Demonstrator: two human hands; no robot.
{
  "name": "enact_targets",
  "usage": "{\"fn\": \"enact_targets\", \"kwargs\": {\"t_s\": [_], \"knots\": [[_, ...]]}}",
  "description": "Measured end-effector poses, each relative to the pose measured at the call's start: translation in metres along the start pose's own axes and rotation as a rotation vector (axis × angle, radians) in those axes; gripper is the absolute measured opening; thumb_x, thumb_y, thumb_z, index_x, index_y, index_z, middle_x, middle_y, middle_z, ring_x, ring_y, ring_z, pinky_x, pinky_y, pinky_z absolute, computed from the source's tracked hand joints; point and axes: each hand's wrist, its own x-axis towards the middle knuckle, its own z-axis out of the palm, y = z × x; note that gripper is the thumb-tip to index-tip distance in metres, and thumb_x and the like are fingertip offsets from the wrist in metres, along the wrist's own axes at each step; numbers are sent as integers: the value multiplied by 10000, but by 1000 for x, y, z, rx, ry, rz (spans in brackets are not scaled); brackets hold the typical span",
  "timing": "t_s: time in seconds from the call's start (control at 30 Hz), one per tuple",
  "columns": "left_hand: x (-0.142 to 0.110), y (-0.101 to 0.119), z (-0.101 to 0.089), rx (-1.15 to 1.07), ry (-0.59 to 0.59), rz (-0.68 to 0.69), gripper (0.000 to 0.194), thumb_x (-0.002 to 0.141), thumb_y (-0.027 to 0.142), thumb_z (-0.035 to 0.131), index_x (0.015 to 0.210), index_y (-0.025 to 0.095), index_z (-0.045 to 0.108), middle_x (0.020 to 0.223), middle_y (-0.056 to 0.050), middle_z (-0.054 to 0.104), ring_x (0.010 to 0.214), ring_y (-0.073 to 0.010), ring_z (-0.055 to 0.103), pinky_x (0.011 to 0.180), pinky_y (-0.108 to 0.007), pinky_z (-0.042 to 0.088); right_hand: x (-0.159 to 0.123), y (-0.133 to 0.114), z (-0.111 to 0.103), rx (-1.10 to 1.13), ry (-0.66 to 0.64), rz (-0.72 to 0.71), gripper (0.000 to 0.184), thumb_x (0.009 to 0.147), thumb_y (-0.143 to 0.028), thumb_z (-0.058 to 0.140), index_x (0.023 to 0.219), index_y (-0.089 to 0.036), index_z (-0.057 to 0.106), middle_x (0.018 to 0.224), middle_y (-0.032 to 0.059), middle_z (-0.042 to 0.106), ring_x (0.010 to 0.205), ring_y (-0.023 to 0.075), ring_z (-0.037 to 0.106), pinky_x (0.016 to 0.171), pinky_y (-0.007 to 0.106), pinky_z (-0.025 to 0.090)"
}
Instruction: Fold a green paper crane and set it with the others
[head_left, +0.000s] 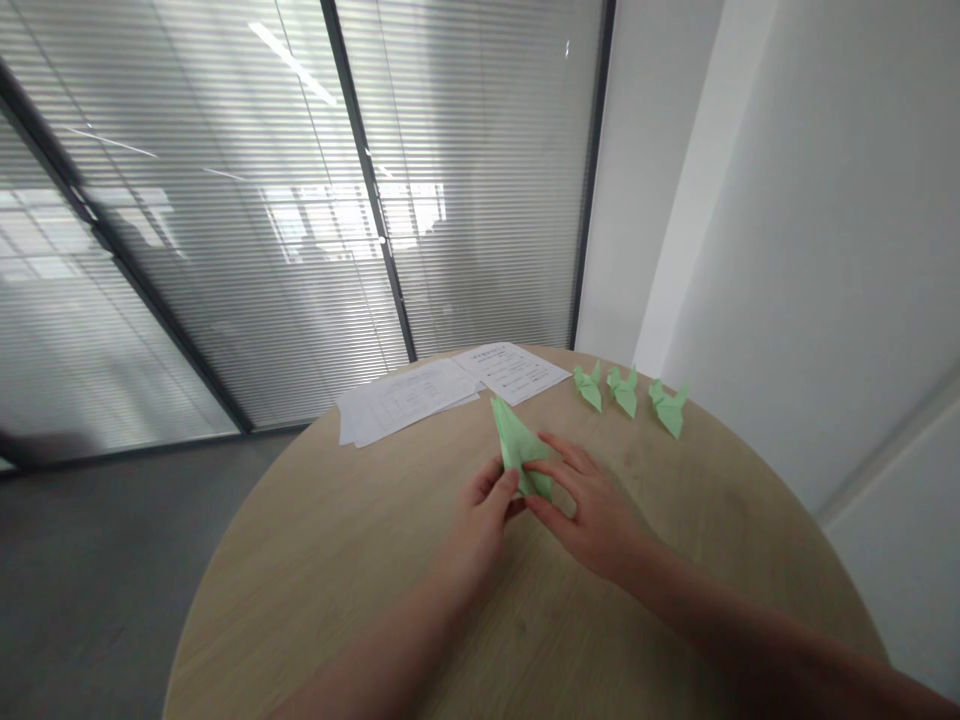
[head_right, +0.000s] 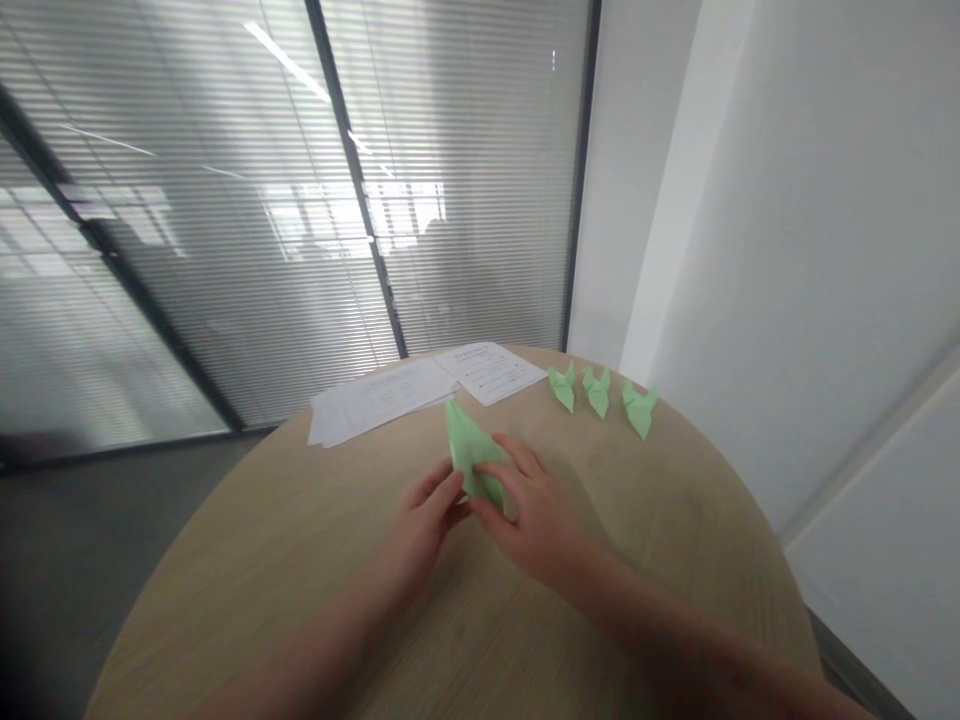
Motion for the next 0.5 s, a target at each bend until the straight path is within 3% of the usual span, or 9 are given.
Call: {"fn": "enact_targets", "kwargs": {"t_s": [0.13, 0.27, 0.37, 0.43, 0.5], "knots": [[2, -2, -3, -120, 3, -83, 391, 796, 392, 783, 1110, 160, 752, 1152, -126, 781, 1004, -272, 729, 870, -366, 573, 1, 3, 0, 28, -3, -7, 255, 995, -302, 588, 1202, -243, 725, 1495, 112, 572, 1379, 285, 554, 1143, 482, 475], [2, -3, -2, -118, -27, -71, 405, 805, 413, 740, 1109, 146, 747, 1135, -136, 785, 1002, -286, 731, 838, -363, 568, 1, 4, 3, 131, 23, 49, 260, 971, -286, 597, 1180, -246, 748, 1445, 103, 606, 1337, 276, 588, 1123, 459, 498], [3, -1, -2, -115, -69, -39, 422, 838, 463, 672, 1108, 150, 757, 1169, -138, 779, 1051, -310, 723, 849, -387, 575, 0, 8, 7, 270, 10, 196, 248, 951, -288, 591, 1123, -250, 767, 1402, 98, 612, 1081, 234, 704, 885, 371, 611], [3, 1, -1, -79, -81, -30, 367, 836, 413, 684, 1085, 157, 767, 1165, -125, 783, 1061, -308, 722, 862, -384, 578, 1, 10, 9, 356, -3, 285, 247, 938, -297, 591, 1095, -244, 773, 1353, 98, 618, 843, 174, 708, 700, 310, 608], [2, 2, 0, -29, -75, -27, 320, 829, 363, 723, 1076, 164, 768, 1147, -111, 788, 1027, -290, 734, 864, -370, 581, 2, 12, 10, 399, -4, 321, 239, 916, -297, 610, 1072, -237, 781, 1273, 95, 637, 761, 152, 681, 634, 285, 583]]}}
